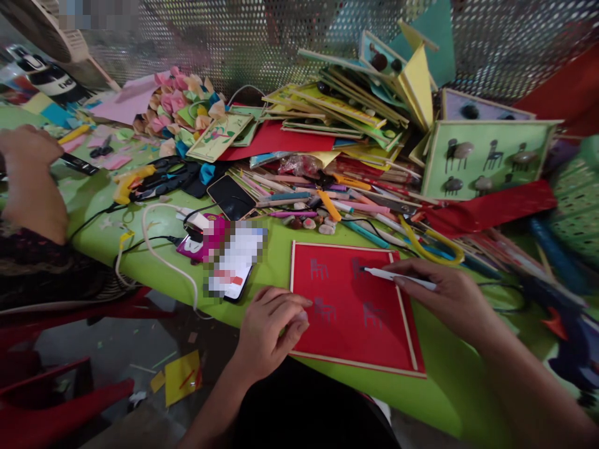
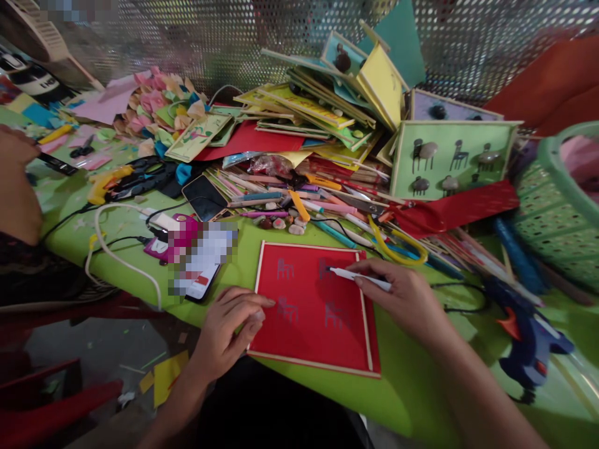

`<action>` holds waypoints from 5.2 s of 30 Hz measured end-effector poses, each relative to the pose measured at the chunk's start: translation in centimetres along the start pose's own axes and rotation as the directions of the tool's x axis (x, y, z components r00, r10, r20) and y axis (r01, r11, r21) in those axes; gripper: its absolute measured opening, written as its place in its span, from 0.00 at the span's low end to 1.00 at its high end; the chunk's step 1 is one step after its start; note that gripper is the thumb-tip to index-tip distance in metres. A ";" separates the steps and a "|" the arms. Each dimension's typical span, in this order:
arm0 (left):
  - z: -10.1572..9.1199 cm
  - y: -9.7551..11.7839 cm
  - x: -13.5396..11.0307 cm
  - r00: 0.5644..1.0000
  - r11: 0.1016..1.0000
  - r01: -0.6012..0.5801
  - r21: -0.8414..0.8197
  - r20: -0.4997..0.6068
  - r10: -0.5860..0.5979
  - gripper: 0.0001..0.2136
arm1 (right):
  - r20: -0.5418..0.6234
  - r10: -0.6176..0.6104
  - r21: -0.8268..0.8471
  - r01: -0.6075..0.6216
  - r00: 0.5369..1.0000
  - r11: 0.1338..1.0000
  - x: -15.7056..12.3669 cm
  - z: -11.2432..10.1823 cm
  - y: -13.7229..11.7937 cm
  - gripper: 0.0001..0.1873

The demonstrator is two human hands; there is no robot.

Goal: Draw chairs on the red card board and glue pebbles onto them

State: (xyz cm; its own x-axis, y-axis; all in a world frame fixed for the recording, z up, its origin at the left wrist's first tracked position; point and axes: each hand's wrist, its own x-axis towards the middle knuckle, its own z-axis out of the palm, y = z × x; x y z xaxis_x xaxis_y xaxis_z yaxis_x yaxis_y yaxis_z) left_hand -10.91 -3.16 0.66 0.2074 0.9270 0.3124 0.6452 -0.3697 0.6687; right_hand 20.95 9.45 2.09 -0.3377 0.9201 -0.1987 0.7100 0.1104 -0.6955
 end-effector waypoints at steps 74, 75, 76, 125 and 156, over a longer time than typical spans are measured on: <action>0.2 0.0 -0.1 1.000 1.000 -0.012 -0.008 -0.013 0.012 0.05 | 0.026 0.000 0.049 -0.001 1.000 0.999 0.1 -0.2 0.0 0.24; 0.2 -0.1 -0.1 1.000 1.000 -0.014 -0.007 -0.015 0.014 0.05 | 0.024 0.002 0.050 -0.003 1.000 0.999 0.1 -0.2 0.2 0.24; 0.2 -0.1 -0.1 1.000 1.000 -0.015 -0.005 -0.016 0.015 0.05 | 0.019 0.003 0.051 -0.004 1.000 0.999 0.1 -0.2 0.4 0.23; 0.1 -0.1 -0.2 1.000 1.000 -0.010 0.006 -0.014 0.010 0.07 | 0.040 0.011 0.089 -0.015 0.999 0.996 0.1 -0.1 0.1 0.24; 0.0 0.1 0.0 1.000 1.000 0.001 -0.006 -0.006 -0.001 0.07 | 0.017 0.002 0.071 -0.003 1.000 0.997 0.2 0.2 -0.5 0.23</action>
State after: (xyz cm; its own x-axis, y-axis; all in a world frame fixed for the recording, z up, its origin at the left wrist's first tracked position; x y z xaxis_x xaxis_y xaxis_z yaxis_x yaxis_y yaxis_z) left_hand -10.84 -3.17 0.67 0.2029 0.9269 0.3157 0.6408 -0.3695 0.6729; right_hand 20.39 9.48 2.29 -0.3470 0.9136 -0.2118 0.6655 0.0808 -0.7420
